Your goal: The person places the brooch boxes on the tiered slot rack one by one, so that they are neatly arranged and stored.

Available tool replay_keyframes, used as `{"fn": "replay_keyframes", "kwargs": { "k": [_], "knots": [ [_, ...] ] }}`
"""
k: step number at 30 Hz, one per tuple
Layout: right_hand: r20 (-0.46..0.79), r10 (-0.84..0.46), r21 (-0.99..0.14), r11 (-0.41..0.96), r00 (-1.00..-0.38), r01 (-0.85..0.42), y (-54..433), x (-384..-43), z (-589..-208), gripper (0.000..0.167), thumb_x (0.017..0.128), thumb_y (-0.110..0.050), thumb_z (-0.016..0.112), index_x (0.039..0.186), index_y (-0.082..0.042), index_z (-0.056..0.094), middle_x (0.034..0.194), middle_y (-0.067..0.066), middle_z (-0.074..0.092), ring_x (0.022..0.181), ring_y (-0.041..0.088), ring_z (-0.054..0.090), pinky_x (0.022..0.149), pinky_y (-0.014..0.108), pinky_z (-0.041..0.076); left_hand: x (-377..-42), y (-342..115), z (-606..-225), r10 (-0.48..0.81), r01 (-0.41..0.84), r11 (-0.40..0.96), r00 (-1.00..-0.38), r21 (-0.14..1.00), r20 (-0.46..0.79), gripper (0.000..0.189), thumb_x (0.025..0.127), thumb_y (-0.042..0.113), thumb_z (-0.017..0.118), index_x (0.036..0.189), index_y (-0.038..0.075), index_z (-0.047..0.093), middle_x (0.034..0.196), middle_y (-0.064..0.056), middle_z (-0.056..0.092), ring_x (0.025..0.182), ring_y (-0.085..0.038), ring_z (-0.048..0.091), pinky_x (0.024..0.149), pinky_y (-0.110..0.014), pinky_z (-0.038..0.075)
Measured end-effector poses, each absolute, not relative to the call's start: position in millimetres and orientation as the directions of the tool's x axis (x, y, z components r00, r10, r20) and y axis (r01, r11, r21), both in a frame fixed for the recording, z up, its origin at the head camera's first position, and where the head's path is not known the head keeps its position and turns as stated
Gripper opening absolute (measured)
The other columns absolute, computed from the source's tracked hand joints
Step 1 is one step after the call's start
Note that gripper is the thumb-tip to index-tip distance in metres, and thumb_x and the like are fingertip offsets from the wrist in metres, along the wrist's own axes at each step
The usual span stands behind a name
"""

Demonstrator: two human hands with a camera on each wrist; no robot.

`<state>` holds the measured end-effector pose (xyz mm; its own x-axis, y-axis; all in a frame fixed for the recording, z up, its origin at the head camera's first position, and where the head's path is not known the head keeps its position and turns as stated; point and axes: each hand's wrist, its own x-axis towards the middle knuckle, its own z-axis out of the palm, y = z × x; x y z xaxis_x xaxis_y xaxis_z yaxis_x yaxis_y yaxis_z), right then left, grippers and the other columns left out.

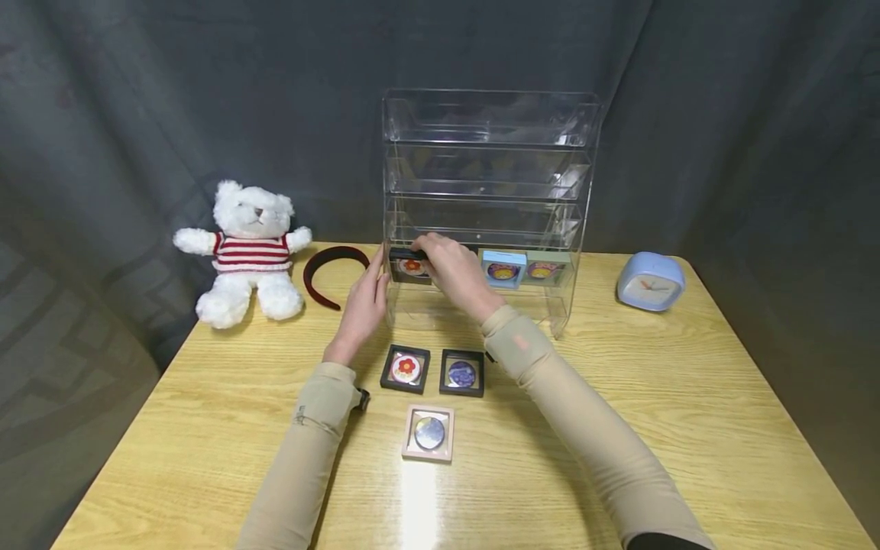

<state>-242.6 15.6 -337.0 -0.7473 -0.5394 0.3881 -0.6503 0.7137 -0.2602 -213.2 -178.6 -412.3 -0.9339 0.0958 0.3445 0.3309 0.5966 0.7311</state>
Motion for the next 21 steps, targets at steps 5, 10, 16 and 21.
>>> {"fn": "replay_keyframes", "kwargs": {
  "k": [5,10,16,21],
  "knots": [
    [0.393,-0.531,-0.248,0.725,-0.751,-0.642,16.3,-240.1,-335.1,0.027,0.104,-0.004,0.070,0.131,-0.001,0.073,0.133,0.014,0.072,0.102,0.029,0.074,0.078,0.037,0.062,-213.6,-178.7,-412.7,0.097,0.332,0.591,-0.934,0.735,0.344,0.059,0.116,0.008,0.043,0.172,0.009,0.022,0.165,-0.023,0.043,0.127,-0.044,0.060,0.109,-0.056,0.046],
    [0.420,-0.506,-0.270,0.723,-0.754,-0.636,20.1,-233.3,-331.2,0.027,0.107,-0.013,0.067,0.132,-0.005,0.074,0.134,0.013,0.072,0.065,0.020,0.063,0.052,0.032,0.049,-212.2,-178.4,-411.3,0.098,0.332,0.587,-0.934,0.738,0.342,0.060,0.116,0.008,0.043,0.172,0.009,0.022,0.164,-0.024,0.043,0.131,-0.044,0.059,0.111,-0.057,0.046],
    [0.456,-0.461,-0.425,0.638,-0.761,-0.642,33.0,-221.0,-328.7,0.028,0.106,-0.015,0.068,0.132,-0.005,0.074,0.130,0.011,0.074,0.080,0.024,0.071,0.063,0.037,0.056,-211.7,-178.6,-411.5,0.093,0.325,0.586,-0.937,0.742,0.337,0.060,0.116,0.008,0.043,0.172,0.009,0.022,0.165,-0.023,0.042,0.139,-0.043,0.054,0.115,-0.057,0.043],
    [0.430,-0.407,-0.598,0.540,-0.806,-0.592,50.2,-209.2,-331.6,0.025,0.106,-0.011,0.067,0.128,-0.002,0.073,0.120,0.011,0.076,0.100,0.025,0.073,0.083,0.038,0.061,-212.9,-178.8,-412.2,0.089,0.328,0.591,-0.934,0.737,0.345,0.059,0.116,0.007,0.043,0.172,0.007,0.023,0.166,-0.023,0.040,0.145,-0.043,0.048,0.120,-0.054,0.038]
  ]
}}
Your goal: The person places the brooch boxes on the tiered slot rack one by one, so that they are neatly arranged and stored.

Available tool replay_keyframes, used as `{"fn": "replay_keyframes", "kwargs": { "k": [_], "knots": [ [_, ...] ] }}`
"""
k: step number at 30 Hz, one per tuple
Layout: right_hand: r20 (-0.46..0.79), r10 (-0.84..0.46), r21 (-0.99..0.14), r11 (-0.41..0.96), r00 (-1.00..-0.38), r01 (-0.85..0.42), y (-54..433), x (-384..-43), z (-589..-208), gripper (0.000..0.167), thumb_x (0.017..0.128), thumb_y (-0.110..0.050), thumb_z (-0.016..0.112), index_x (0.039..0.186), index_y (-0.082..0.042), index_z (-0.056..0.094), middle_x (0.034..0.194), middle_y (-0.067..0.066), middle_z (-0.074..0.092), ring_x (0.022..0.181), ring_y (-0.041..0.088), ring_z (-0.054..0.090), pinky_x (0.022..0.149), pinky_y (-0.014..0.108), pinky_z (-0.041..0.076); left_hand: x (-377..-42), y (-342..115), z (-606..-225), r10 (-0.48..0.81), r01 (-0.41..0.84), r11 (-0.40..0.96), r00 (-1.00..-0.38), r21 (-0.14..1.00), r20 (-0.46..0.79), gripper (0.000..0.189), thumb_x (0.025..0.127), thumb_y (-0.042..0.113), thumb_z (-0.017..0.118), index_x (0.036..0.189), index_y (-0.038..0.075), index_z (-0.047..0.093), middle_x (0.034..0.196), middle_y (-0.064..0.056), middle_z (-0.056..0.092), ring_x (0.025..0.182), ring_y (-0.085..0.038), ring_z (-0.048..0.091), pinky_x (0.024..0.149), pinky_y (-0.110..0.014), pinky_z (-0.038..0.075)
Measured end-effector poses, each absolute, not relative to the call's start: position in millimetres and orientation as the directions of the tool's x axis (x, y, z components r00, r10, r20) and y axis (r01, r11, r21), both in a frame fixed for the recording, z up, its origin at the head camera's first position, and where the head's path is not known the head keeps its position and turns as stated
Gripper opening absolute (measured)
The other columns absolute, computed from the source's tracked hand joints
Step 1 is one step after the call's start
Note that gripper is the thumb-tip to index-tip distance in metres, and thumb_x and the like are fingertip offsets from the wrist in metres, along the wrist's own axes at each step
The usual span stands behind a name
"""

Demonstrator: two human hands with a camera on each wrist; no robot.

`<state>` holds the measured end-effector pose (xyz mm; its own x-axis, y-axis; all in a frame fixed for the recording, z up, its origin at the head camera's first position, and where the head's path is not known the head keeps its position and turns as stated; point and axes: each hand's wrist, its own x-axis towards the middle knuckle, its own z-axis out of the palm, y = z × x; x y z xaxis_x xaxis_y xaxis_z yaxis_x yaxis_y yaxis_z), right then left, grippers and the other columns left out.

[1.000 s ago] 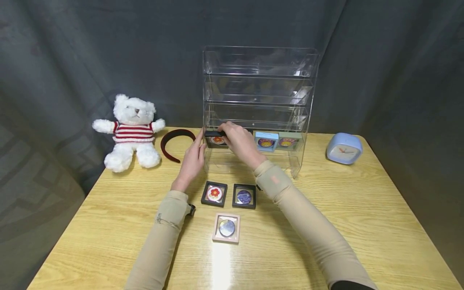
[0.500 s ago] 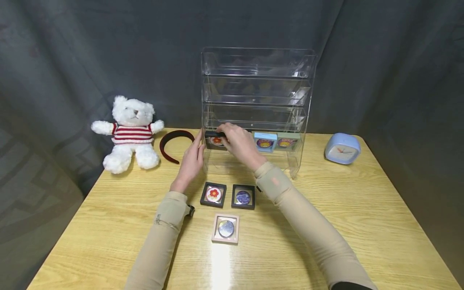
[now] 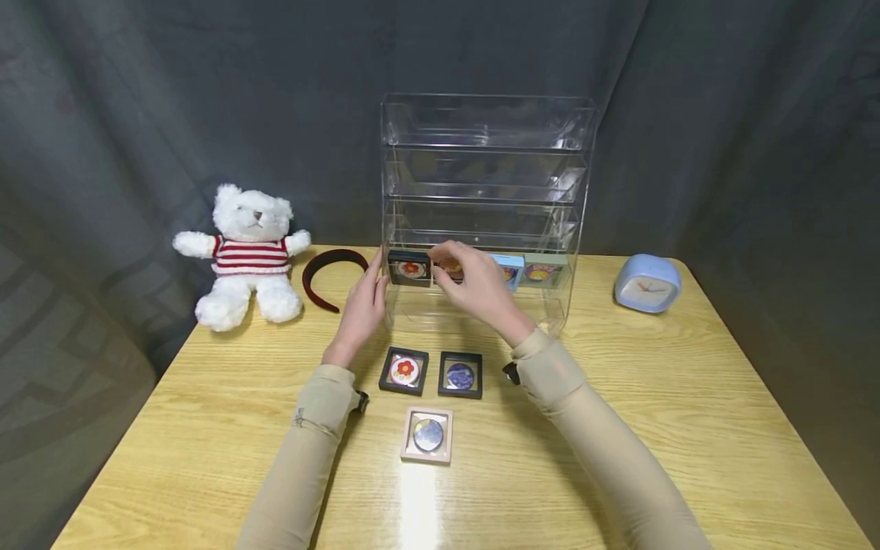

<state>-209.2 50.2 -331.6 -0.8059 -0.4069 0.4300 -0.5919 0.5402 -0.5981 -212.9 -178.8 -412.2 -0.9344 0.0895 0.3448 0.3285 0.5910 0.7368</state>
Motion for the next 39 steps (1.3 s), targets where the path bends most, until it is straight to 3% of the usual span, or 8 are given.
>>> {"fn": "replay_keyframes", "kwargs": {
  "k": [4,7,10,16,22,28,34,39],
  "knots": [
    [0.398,-0.373,-0.701,0.465,-0.838,-0.540,66.6,-198.9,-334.3,0.023,0.105,-0.010,0.066,0.126,-0.001,0.073,0.112,0.011,0.077,0.101,0.025,0.073,0.087,0.039,0.062,-213.4,-178.0,-412.2,0.089,0.340,0.596,-0.928,0.727,0.362,0.059,0.115,0.006,0.044,0.171,0.005,0.024,0.166,-0.024,0.040,0.139,-0.044,0.053,0.118,-0.054,0.041],
    [0.372,-0.377,-0.728,0.449,-0.848,-0.519,78.3,-192.2,-338.2,0.025,0.105,-0.009,0.067,0.127,0.000,0.071,0.115,0.014,0.076,0.105,0.027,0.073,0.090,0.042,0.062,-212.5,-177.8,-412.3,0.087,0.339,0.596,-0.929,0.728,0.361,0.059,0.116,0.006,0.044,0.171,0.005,0.024,0.163,-0.026,0.044,0.114,-0.045,0.064,0.108,-0.055,0.048],
    [0.343,-0.392,-0.733,0.457,-0.854,-0.504,88.9,-186.3,-343.9,0.029,0.104,-0.008,0.068,0.131,0.002,0.068,0.122,0.017,0.074,0.110,0.032,0.072,0.094,0.046,0.061,-211.7,-177.9,-413.0,0.086,0.333,0.596,-0.931,0.731,0.354,0.059,0.116,0.007,0.043,0.171,0.006,0.023,0.161,-0.027,0.047,0.095,-0.042,0.062,0.098,-0.055,0.049],
    [0.250,-0.407,-0.743,0.502,-0.879,-0.443,105.5,-171.9,-353.7,0.038,0.104,-0.010,0.068,0.140,0.002,0.062,0.132,0.019,0.069,0.120,0.038,0.068,0.104,0.051,0.056,-210.7,-177.5,-412.1,0.089,0.324,0.600,-0.936,0.731,0.341,0.059,0.116,0.008,0.042,0.172,0.007,0.022,0.165,-0.025,0.041,0.126,-0.045,0.060,0.108,-0.057,0.046],
    [0.177,-0.451,-0.706,0.561,-0.875,-0.432,121.2,-162.6,-366.2,0.053,0.102,-0.014,0.071,0.149,0.006,0.055,0.140,0.023,0.065,0.124,0.043,0.066,0.106,0.056,0.053,-211.1,-177.8,-412.5,0.095,0.342,0.603,-0.928,0.721,0.360,0.059,0.116,0.007,0.043,0.171,0.004,0.023,0.161,-0.028,0.046,0.106,-0.045,0.063,0.100,-0.057,0.048],
    [0.111,-0.537,-0.661,0.589,-0.836,-0.465,132.2,-159.4,-382.6,0.064,0.101,-0.017,0.075,0.153,0.008,0.047,0.147,0.027,0.058,0.129,0.048,0.061,0.107,0.059,0.052,-211.9,-178.4,-414.1,0.094,0.350,0.599,-0.924,0.720,0.371,0.059,0.115,0.005,0.043,0.171,0.003,0.023,0.162,-0.028,0.044,0.121,-0.047,0.061,0.107,-0.058,0.046],
    [0.043,-0.613,-0.629,0.597,-0.789,-0.498,135.4,-155.1,-396.7,0.076,0.097,-0.024,0.081,0.155,0.009,0.044,0.152,0.028,0.054,0.136,0.047,0.055,0.112,0.061,0.046,-210.9,-177.6,-415.7,0.098,0.357,0.596,-0.922,0.719,0.376,0.059,0.115,0.004,0.044,0.170,0.003,0.023,0.159,-0.030,0.046,0.112,-0.047,0.063,0.103,-0.058,0.048],
    [0.009,-0.648,-0.596,0.608,-0.761,-0.525,135.6,-155.2,-406.1,0.086,0.094,-0.029,0.085,0.156,0.012,0.043,0.152,0.029,0.054,0.143,0.047,0.049,0.120,0.060,0.037,-210.4,-177.4,-415.6,0.096,0.367,0.600,-0.915,0.711,0.391,0.058,0.115,0.005,0.043,0.170,0.003,0.024,0.160,-0.029,0.046,0.128,-0.048,0.060,0.112,-0.058,0.045]
  ]
}}
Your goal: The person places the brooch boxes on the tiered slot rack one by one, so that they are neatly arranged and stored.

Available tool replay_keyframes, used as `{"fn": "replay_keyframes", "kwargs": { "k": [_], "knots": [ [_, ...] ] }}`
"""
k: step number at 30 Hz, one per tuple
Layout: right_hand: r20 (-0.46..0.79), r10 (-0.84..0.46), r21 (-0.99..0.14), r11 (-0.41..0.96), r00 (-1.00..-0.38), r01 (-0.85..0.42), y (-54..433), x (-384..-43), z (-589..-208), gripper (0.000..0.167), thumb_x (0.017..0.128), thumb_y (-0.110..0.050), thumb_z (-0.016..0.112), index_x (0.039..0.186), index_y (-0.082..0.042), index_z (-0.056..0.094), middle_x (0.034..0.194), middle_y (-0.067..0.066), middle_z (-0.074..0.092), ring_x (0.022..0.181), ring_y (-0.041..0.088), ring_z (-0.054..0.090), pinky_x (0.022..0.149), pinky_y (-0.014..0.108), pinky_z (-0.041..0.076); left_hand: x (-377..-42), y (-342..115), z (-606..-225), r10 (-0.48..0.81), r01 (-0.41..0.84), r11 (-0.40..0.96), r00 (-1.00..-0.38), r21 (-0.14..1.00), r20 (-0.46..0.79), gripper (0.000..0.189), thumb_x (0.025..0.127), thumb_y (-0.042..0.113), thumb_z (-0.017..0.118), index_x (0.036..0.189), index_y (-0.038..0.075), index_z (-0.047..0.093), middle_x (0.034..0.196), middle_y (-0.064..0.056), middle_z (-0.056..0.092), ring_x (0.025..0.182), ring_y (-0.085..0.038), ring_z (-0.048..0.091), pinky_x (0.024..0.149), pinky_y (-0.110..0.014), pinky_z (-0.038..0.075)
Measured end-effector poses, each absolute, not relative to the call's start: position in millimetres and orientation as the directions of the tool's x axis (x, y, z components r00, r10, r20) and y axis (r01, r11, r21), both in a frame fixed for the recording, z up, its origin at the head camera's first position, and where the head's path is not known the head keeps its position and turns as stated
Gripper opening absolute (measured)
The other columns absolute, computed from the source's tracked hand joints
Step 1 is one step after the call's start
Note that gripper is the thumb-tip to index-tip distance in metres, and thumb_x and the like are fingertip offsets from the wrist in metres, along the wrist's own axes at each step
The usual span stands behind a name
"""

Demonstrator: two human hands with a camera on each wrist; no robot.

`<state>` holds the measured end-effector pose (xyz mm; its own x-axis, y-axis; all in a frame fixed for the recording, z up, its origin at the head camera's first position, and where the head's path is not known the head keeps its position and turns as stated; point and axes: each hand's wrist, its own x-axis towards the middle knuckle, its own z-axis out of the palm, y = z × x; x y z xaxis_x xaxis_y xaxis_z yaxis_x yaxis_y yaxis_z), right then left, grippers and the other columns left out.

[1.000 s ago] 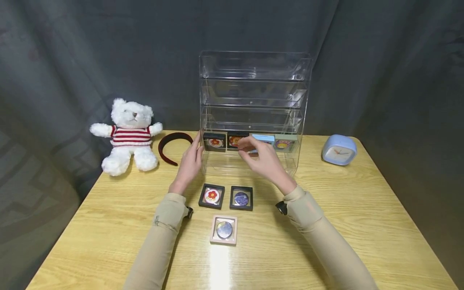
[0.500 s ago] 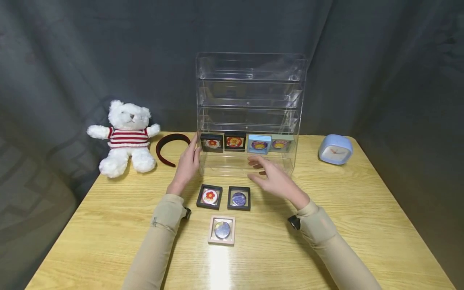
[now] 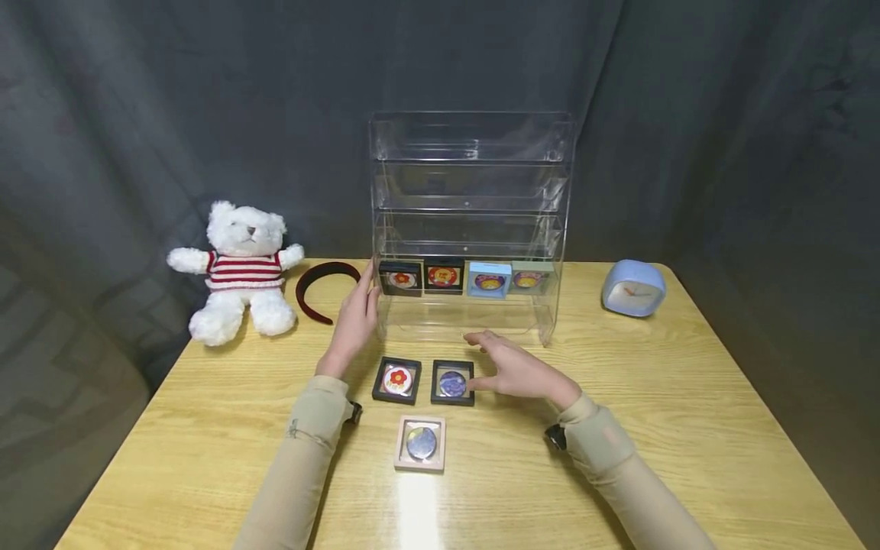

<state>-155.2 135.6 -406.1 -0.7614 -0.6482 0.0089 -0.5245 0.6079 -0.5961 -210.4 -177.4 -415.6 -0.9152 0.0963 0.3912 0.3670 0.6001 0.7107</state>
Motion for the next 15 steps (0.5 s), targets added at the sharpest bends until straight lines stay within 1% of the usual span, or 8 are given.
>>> {"fn": "replay_keyframes", "kwargs": {
  "k": [2,8,15],
  "knots": [
    [-0.006,-0.656,-0.588,0.613,-0.755,-0.528,134.6,-154.9,-408.0,0.087,0.093,-0.030,0.086,0.155,0.012,0.043,0.151,0.028,0.055,0.144,0.048,0.047,0.121,0.059,0.035,-209.6,-177.5,-415.6,0.092,0.368,0.596,-0.914,0.714,0.394,0.058,0.115,0.005,0.044,0.170,0.003,0.024,0.160,-0.029,0.046,0.130,-0.048,0.059,0.113,-0.058,0.044],
    [-0.033,-0.663,-0.575,0.625,-0.748,-0.528,129.4,-153.3,-409.6,0.089,0.089,-0.032,0.089,0.153,0.014,0.045,0.147,0.027,0.058,0.139,0.046,0.052,0.119,0.059,0.038,-208.9,-177.8,-415.6,0.093,0.369,0.596,-0.914,0.713,0.395,0.059,0.115,0.004,0.044,0.170,0.003,0.024,0.161,-0.028,0.045,0.130,-0.047,0.060,0.114,-0.058,0.044],
    [-0.062,-0.669,-0.538,0.647,-0.741,-0.539,124.9,-152.3,-415.4,0.089,0.089,-0.036,0.090,0.151,0.012,0.049,0.146,0.026,0.059,0.137,0.045,0.054,0.118,0.058,0.040,-209.4,-178.0,-415.6,0.096,0.365,0.596,-0.917,0.715,0.387,0.058,0.116,0.005,0.043,0.170,0.003,0.024,0.164,-0.026,0.041,0.136,-0.047,0.055,0.117,-0.057,0.041]
  ]
}}
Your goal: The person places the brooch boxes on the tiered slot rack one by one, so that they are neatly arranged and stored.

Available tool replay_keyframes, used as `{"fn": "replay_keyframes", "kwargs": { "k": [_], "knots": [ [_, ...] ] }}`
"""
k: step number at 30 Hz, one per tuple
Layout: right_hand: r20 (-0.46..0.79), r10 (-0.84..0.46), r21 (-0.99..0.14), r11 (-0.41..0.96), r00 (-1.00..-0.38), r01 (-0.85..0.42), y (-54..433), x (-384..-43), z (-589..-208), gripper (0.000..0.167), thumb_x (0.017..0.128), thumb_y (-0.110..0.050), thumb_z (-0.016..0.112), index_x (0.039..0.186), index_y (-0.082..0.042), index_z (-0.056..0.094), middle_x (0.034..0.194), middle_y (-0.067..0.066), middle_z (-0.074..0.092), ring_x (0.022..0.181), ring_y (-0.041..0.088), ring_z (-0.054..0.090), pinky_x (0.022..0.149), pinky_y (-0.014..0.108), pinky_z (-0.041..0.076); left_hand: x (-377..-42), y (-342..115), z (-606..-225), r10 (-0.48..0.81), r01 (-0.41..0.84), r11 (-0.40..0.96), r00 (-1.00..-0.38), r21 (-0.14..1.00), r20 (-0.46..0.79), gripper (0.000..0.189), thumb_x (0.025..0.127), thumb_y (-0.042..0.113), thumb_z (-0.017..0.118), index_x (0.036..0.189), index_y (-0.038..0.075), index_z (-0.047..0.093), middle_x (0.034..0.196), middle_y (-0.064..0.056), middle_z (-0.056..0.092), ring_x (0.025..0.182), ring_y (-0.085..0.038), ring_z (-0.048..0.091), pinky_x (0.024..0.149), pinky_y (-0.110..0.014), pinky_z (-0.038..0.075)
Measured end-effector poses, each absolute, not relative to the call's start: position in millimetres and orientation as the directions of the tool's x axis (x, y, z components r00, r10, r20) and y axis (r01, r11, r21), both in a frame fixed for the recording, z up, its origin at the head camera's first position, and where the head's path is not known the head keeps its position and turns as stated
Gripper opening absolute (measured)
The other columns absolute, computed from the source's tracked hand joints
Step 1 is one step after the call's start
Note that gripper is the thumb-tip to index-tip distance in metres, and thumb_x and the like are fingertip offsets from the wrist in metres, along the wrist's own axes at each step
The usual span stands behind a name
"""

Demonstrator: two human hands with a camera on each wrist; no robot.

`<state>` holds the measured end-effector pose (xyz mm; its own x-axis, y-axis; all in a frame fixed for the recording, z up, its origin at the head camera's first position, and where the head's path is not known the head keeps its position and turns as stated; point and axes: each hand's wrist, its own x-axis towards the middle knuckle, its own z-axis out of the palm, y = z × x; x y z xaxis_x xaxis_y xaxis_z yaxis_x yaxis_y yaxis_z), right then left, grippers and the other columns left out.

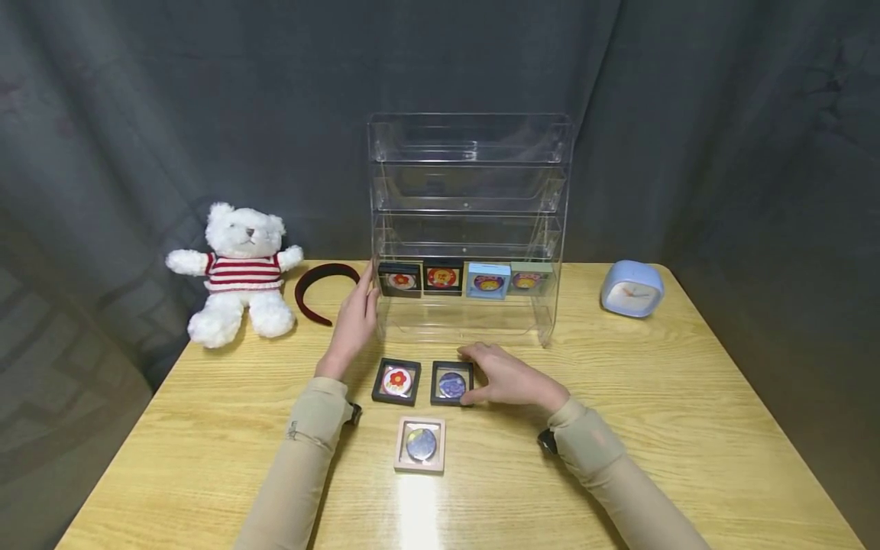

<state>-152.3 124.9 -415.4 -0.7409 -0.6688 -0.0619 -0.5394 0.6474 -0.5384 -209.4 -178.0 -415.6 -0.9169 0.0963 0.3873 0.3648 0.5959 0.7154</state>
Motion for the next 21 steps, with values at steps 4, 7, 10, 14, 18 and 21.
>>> {"fn": "replay_keyframes", "kwargs": {
  "k": [4,7,10,14,18,21],
  "knots": [
    [-0.071,-0.669,-0.515,0.660,-0.740,-0.548,122.5,-151.0,-416.2,0.083,0.087,-0.036,0.091,0.148,0.009,0.055,0.141,0.025,0.060,0.131,0.044,0.057,0.114,0.058,0.045,-210.7,-178.2,-416.5,0.096,0.373,0.595,-0.912,0.711,0.398,0.058,0.116,0.005,0.043,0.171,0.004,0.024,0.164,-0.025,0.042,0.136,-0.046,0.056,0.117,-0.057,0.041],
    [-0.072,-0.669,-0.510,0.662,-0.739,-0.549,120.8,-149.7,-414.8,0.080,0.086,-0.034,0.092,0.146,0.009,0.058,0.136,0.023,0.062,0.125,0.041,0.059,0.110,0.057,0.048,-210.9,-177.9,-416.0,0.098,0.377,0.596,-0.910,0.709,0.402,0.058,0.115,0.005,0.043,0.170,0.004,0.025,0.164,-0.025,0.043,0.136,-0.047,0.055,0.117,-0.058,0.041],
    [-0.069,-0.667,-0.511,0.662,-0.741,-0.548,119.5,-148.3,-413.3,0.078,0.086,-0.033,0.092,0.143,0.008,0.060,0.131,0.021,0.062,0.121,0.039,0.060,0.108,0.055,0.050,-210.4,-177.6,-415.4,0.095,0.372,0.599,-0.912,0.709,0.398,0.058,0.115,0.006,0.044,0.170,0.003,0.025,0.163,-0.026,0.043,0.136,-0.047,0.055,0.116,-0.058,0.042],
    [-0.047,-0.668,-0.532,0.646,-0.742,-0.547,117.8,-147.7,-412.5,0.074,0.083,-0.029,0.095,0.139,0.007,0.062,0.130,0.018,0.065,0.122,0.037,0.061,0.108,0.054,0.050,-209.1,-177.1,-414.9,0.091,0.361,0.602,-0.917,0.712,0.388,0.058,0.116,0.006,0.044,0.170,0.003,0.025,0.163,-0.027,0.043,0.135,-0.048,0.056,0.114,-0.058,0.044],
    [-0.013,-0.669,-0.582,0.610,-0.743,-0.538,116.2,-147.6,-411.3,0.071,0.078,-0.019,0.098,0.134,0.007,0.062,0.128,0.017,0.068,0.118,0.032,0.065,0.107,0.049,0.052,-208.4,-176.9,-415.0,0.090,0.369,0.603,-0.912,0.707,0.400,0.058,0.115,0.005,0.044,0.170,0.002,0.026,0.163,-0.028,0.043,0.135,-0.048,0.055,0.114,-0.059,0.043],
    [0.016,-0.657,-0.619,0.585,-0.753,-0.523,116.1,-148.4,-408.9,0.061,0.079,-0.009,0.096,0.129,0.006,0.063,0.122,0.018,0.071,0.104,0.027,0.070,0.095,0.041,0.059,-207.8,-176.7,-414.6,0.086,0.380,0.602,-0.905,0.703,0.416,0.057,0.115,0.004,0.045,0.169,0.001,0.027,0.162,-0.028,0.044,0.137,-0.049,0.054,0.115,-0.059,0.042]
  ]
}}
